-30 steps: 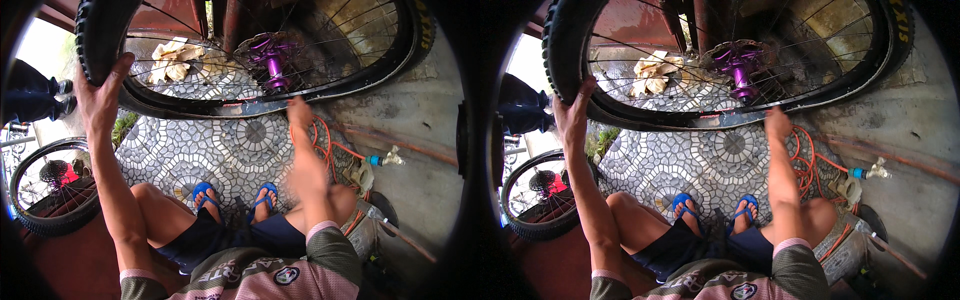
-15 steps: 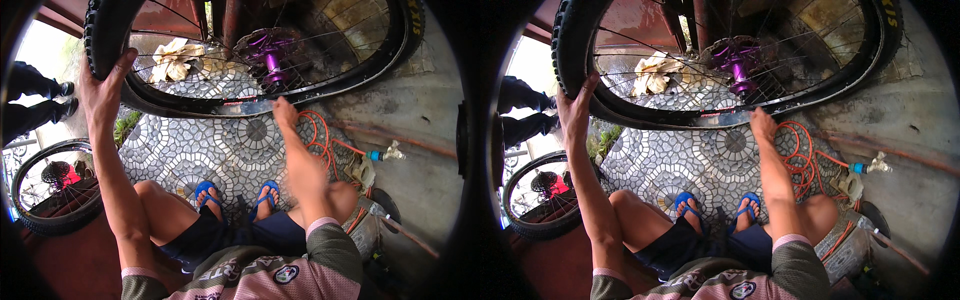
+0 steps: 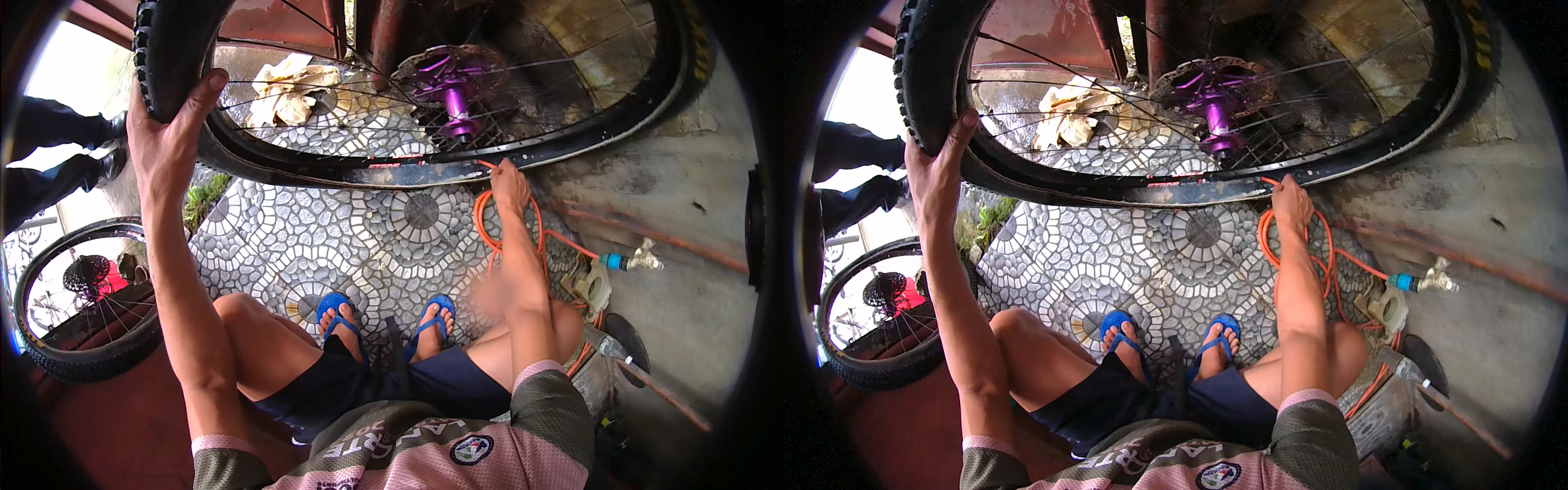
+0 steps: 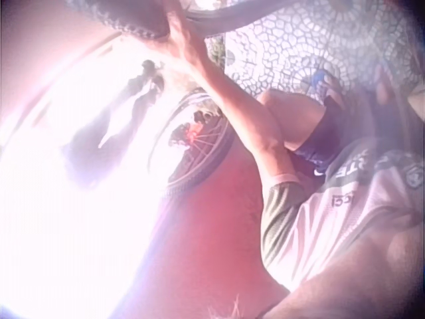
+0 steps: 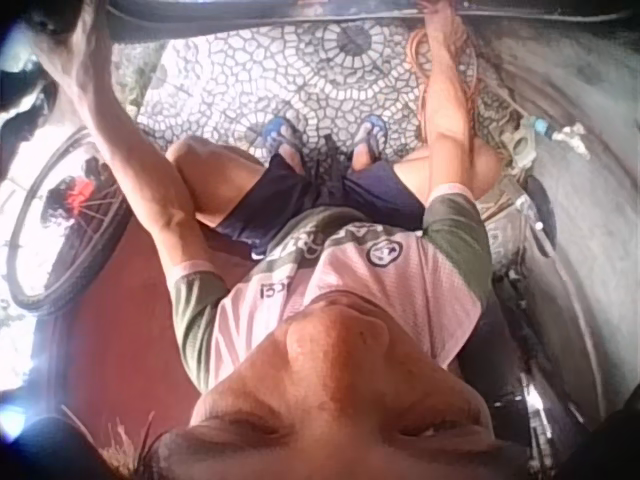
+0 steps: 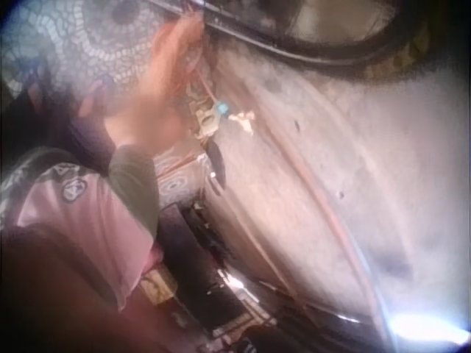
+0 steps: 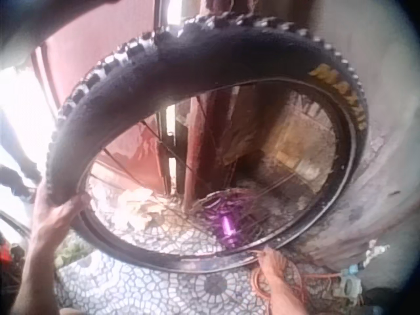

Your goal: The person sits on the floor and repeatedly presses the tire bead into the rim of a bicycle wheel, working around the circumference to seat the tire. A second bicycle wheel and an air hose are visible nearby.

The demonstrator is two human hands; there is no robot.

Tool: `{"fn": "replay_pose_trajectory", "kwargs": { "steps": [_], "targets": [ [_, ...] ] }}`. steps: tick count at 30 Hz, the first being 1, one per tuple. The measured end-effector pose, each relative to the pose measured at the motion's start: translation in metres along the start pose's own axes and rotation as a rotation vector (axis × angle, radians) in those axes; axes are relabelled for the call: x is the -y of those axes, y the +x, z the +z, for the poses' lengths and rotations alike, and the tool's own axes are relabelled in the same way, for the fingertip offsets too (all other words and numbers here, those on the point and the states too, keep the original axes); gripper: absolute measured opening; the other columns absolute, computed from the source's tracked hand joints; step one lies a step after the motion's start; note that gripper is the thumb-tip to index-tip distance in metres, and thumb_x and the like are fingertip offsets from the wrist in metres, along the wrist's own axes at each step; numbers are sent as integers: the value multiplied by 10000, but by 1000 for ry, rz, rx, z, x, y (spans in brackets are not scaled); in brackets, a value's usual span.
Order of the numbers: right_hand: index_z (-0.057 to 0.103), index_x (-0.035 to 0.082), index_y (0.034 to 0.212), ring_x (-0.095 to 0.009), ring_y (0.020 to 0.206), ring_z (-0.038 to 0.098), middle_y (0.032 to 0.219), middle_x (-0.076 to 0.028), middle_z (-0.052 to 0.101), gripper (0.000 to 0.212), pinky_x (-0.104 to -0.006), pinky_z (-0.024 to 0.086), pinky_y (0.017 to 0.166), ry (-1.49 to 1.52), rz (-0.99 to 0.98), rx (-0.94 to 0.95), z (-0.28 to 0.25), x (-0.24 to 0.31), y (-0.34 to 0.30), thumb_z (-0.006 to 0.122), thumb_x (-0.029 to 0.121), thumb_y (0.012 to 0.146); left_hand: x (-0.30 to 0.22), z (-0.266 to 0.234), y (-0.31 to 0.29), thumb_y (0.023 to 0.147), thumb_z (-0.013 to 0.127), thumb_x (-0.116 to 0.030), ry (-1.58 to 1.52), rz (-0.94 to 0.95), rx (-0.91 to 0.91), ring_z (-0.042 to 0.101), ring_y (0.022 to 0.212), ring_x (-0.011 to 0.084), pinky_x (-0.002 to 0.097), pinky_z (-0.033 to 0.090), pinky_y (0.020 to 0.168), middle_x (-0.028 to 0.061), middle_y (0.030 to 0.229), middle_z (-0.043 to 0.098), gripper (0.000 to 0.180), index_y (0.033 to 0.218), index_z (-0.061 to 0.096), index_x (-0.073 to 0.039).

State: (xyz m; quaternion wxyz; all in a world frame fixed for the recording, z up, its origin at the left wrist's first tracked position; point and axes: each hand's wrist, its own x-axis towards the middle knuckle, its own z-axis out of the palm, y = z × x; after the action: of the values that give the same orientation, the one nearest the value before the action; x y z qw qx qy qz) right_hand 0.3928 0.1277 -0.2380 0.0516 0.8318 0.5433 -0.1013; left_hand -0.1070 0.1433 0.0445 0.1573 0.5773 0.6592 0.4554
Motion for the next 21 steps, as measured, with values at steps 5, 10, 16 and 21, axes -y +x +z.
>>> {"fn": "replay_pose_trajectory", "kwargs": {
  "steps": [5,10,16,21],
  "targets": [
    [658,132,1038,-484,951,712,951,-234,747,249,-604,555,829,87,-83,30,28,64,-30,608,372,997,-4,5,3,846,876,-459,-41,1,17,680,930,170,326,517,894,79,1026,741,605,1204,688,-8],
    [670,95,1062,-450,944,728,945,-214,757,214,-594,561,816,-38,-107,22,-20,6,3,591,277,983,-2,-1,-2,835,880,-480,-72,-12,16,680,950,176,333,518,902,84,1046,736,638,1216,678,-10],
    [688,123,1134,-449,991,726,1018,-222,757,240,-583,573,856,-39,-209,97,7,65,-19,542,242,984,1,2,2,795,904,-504,-65,-2,32,685,921,170,331,531,868,55,1009,739,651,1209,682,-54],
    [720,126,1014,-441,998,716,1034,-196,756,210,-562,560,821,121,-5,-54,-28,-21,17,649,314,955,10,-6,-1,793,901,-519,-33,-2,33,689,922,176,330,532,866,48,1013,740,651,1198,690,-55]
  ]
}}
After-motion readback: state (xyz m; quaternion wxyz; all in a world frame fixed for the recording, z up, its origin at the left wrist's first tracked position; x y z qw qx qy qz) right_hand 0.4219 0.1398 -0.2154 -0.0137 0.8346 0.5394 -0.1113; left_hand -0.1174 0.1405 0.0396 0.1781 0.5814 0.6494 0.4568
